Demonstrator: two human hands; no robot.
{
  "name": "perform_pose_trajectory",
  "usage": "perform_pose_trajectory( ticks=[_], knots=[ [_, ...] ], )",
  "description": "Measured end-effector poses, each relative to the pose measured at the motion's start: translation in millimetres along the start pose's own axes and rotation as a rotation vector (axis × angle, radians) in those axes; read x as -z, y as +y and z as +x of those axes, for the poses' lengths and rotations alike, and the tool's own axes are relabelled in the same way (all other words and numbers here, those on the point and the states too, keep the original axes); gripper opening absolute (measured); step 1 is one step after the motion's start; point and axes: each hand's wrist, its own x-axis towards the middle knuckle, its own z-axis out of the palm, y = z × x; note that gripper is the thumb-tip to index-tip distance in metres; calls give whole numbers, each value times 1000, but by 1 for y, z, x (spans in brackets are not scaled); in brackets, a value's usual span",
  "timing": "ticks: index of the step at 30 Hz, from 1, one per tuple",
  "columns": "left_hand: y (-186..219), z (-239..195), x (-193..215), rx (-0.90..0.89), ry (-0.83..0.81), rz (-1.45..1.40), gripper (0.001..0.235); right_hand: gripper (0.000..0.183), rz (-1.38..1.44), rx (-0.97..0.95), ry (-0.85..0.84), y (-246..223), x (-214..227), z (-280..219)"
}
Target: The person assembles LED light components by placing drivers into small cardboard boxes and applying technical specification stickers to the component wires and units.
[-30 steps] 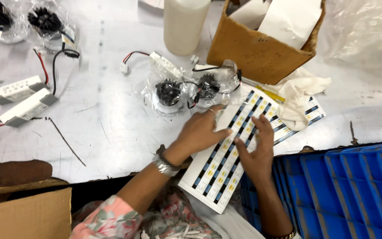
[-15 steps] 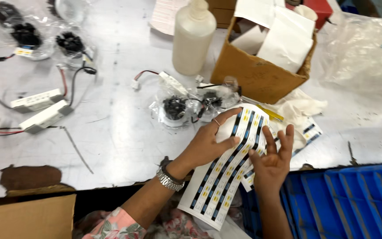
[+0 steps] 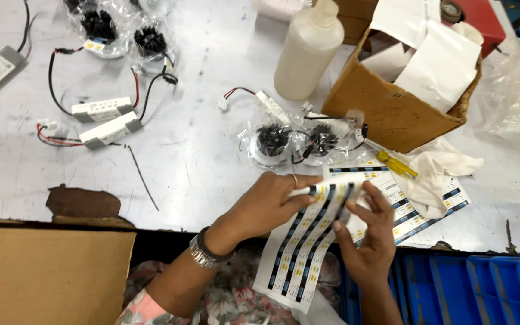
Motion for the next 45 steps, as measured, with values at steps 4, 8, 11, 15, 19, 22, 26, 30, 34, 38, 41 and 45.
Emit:
perform_pose_trajectory(
  ticks=[4,8,11,15,19,22,26,30,34,38,41,45],
  knots=[
    [-2,-6,-9,-81,-94,164,26,35,-273,100,-115,-21,11,24],
    [-4,-15,-22,-122,-29,236,23,30,-266,10,-320,-23,15,40],
    [2,-19,-23,-84,114,77,38,29,-254,16,-270,-20,13,42],
    [12,-26,-21,79,72,-27,44,20,-228,-42,-305,-17,12,43],
    [7,-23,-30,-89,136,85,40,19,-379,79,-303,-19,5,44],
    [0,-21,-35,-59,174,122,41,17,-385,125,-246,-23,-6,40],
    [-16,-17,-34,236,184,-39,39,16,-403,146,-210,-22,-9,26],
    [-52,-10,-27,275,226,-52,34,15,-335,205,-119,-19,17,5],
    [-74,-12,-42,167,112,65,26,17,-3,59,412,-12,40,4],
    [-48,-11,-48,188,-84,216,26,62,30,52,278,-9,30,27],
    [-19,-14,-35,273,-14,331,42,120,-44,140,-30,0,-5,54],
    [-15,-1,-14,-32,465,436,30,120,92,27,-51,4,-34,58]
  ],
)
